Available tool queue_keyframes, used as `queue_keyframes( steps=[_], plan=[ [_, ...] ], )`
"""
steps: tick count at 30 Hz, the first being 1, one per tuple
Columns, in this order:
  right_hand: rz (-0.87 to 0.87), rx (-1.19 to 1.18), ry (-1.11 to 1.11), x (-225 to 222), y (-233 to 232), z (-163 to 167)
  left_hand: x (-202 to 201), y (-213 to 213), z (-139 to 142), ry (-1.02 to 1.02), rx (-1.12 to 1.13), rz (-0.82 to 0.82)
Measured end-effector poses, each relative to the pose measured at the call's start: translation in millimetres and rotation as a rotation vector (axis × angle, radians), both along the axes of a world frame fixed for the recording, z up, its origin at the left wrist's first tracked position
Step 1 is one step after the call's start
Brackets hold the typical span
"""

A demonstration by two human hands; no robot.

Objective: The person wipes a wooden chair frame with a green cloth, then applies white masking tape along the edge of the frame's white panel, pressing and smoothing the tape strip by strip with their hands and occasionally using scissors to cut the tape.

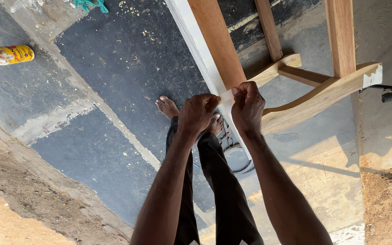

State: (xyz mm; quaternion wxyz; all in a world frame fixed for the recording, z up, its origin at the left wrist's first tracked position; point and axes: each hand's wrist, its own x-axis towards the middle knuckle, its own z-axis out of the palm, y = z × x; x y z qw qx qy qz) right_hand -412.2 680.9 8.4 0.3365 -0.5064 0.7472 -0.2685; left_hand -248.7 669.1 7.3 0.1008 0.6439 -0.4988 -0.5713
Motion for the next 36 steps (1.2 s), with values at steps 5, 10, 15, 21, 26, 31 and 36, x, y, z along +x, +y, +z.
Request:
queue_keyframes(
  steps=[5, 10, 15, 21, 26, 31, 36],
  plan=[
    [-0.03, 0.091, 0.031, 6.0, -8.2, -16.3, -0.8, -4.9, -20.0, 0.008, 0.079, 0.039],
    [-0.113, 0.369, 0.009, 7.8, -24.8, -8.2, -3.9, -8.8, -42.4, 0.197, 0.307, 0.159],
    [-0.014, 0.629, 0.068, 5.5, -53.4, 5.7, -4.8, -15.5, -42.1, 0.383, 0.41, 0.284],
    [-0.035, 0.437, 0.191, 9.0, -48.2, 30.4, -3.9, -20.4, -16.2, 0.334, 0.459, 0.344],
    [0.244, 0.18, 0.266, 21.8, -1.8, 33.1, -4.9, -17.3, -25.6, 0.369, 0.442, 0.35],
    [0.301, -0.016, 0.501, 39.5, 4.7, 6.4, -19.5, -1.5, -49.9, 0.596, 0.866, 1.004],
    [0.19, 0.078, 0.521, 43.8, 1.1, 1.7, -18.3, 50.2, -40.8, 0.528, 0.737, 0.866]
  ],
)
